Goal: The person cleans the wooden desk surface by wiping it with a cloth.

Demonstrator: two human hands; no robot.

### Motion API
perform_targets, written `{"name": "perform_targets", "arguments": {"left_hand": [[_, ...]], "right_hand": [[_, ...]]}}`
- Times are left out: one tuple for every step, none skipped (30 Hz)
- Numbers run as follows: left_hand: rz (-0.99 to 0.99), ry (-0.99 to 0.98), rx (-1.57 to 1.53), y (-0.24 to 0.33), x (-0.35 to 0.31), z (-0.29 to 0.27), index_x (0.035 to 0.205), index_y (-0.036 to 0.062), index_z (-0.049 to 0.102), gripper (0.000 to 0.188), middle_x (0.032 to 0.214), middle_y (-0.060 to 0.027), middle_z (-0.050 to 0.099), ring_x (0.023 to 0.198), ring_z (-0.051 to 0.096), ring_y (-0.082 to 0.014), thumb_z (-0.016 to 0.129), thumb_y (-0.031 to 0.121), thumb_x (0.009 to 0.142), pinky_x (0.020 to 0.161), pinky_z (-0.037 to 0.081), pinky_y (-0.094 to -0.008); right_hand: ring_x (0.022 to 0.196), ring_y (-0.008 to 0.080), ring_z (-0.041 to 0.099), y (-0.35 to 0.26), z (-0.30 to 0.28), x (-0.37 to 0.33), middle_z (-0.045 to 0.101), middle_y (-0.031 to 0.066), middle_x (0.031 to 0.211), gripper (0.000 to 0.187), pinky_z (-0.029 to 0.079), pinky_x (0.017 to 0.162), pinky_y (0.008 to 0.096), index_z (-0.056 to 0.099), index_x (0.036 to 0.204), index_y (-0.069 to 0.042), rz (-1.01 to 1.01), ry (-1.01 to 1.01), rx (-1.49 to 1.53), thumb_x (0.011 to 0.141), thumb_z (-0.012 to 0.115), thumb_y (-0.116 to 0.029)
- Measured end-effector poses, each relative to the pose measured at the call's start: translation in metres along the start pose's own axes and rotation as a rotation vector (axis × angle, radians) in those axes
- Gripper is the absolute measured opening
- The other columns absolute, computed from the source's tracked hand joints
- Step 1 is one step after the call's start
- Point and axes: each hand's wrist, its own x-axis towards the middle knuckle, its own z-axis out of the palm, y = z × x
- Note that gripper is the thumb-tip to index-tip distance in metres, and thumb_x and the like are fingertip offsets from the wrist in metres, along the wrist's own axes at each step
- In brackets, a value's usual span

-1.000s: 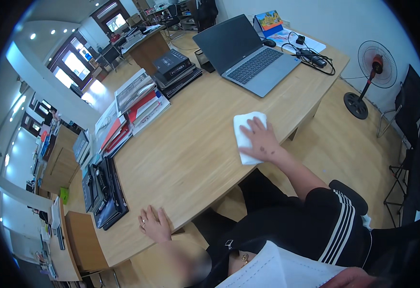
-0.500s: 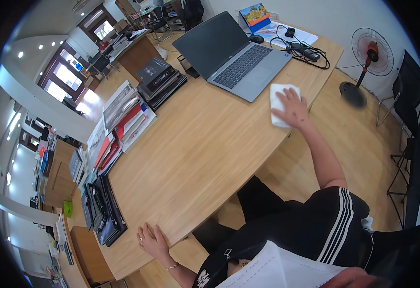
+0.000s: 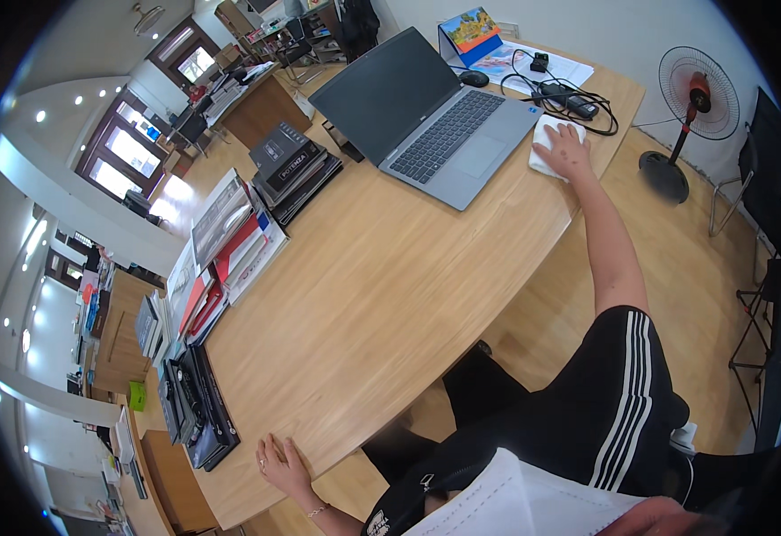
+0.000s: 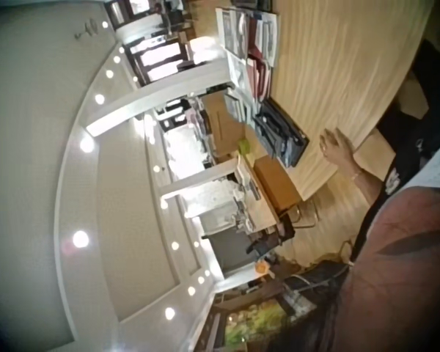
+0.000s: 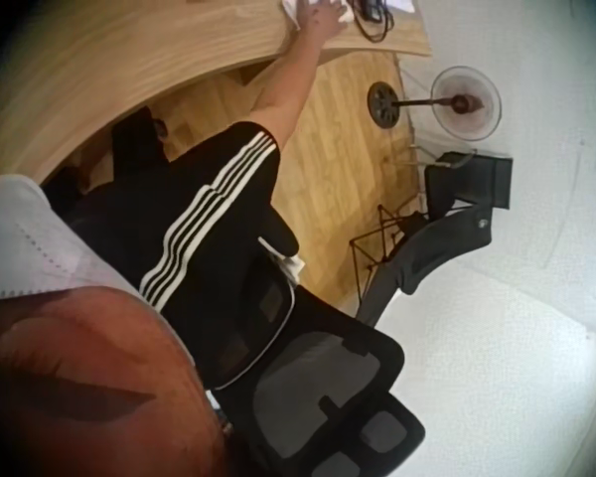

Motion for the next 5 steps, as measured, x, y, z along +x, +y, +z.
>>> {"name": "perform_targets", "arguments": {"left_hand": [[0.005,0.008,-0.001,-0.0008,-0.0001,0.0008,0.126,0.0030,0.063,0.048,0.136,-0.0231,0.056,0.129,0.048,-0.0401,0.064,0.036,0.091,0.108,0.035,-0.0499],[0.010,0.016,-0.004,-0.0016,0.0000,0.0015,0.125,0.0027,0.064,0.048,0.136,-0.0234,0.056,0.129,0.049,-0.0405,0.065,0.036,0.091,0.107,0.036,-0.0499],[0.007,0.024,-0.009,-0.0016,-0.0004,0.0016,0.125,0.0027,0.064,0.048,0.136,-0.0234,0.056,0.129,0.049,-0.0405,0.065,0.036,0.091,0.107,0.036,-0.0499],[-0.005,0.016,-0.002,-0.0017,-0.0009,0.0015,0.126,0.0029,0.063,0.049,0.136,-0.0233,0.056,0.129,0.048,-0.0403,0.065,0.036,0.091,0.108,0.035,-0.0502],[-0.017,0.008,0.005,-0.0015,-0.0015,0.0011,0.127,0.0032,0.063,0.050,0.137,-0.0231,0.055,0.130,0.048,-0.0401,0.065,0.037,0.090,0.108,0.035,-0.0504]], "right_hand": [[0.147,0.0302,0.028,-0.0015,-0.0011,0.0050,0.038,0.0115,0.155,0.071,0.025,0.111,0.0625,0.046,0.146,-0.020,0.024,-0.015,-0.010,0.090,0.050,-0.062],[0.147,0.0307,0.027,-0.0025,-0.0026,0.0080,0.037,0.0114,0.155,0.072,0.025,0.112,0.0625,0.046,0.147,-0.021,0.049,-0.029,-0.021,0.090,0.050,-0.063],[0.147,0.0307,0.027,-0.0054,-0.0040,0.0100,0.037,0.0114,0.155,0.072,0.025,0.112,0.0625,0.046,0.147,-0.021,0.045,-0.021,-0.019,0.090,0.050,-0.063],[0.148,0.0308,0.025,-0.0081,-0.0057,0.0104,0.035,0.0113,0.157,0.074,0.021,0.114,0.0625,0.044,0.148,-0.021,0.058,-0.046,-0.026,0.089,0.049,-0.065],[0.149,0.0309,0.023,-0.0106,-0.0074,0.0094,0.033,0.0111,0.158,0.076,0.018,0.115,0.0624,0.043,0.149,-0.021,0.071,-0.071,-0.034,0.088,0.048,-0.066]]}}
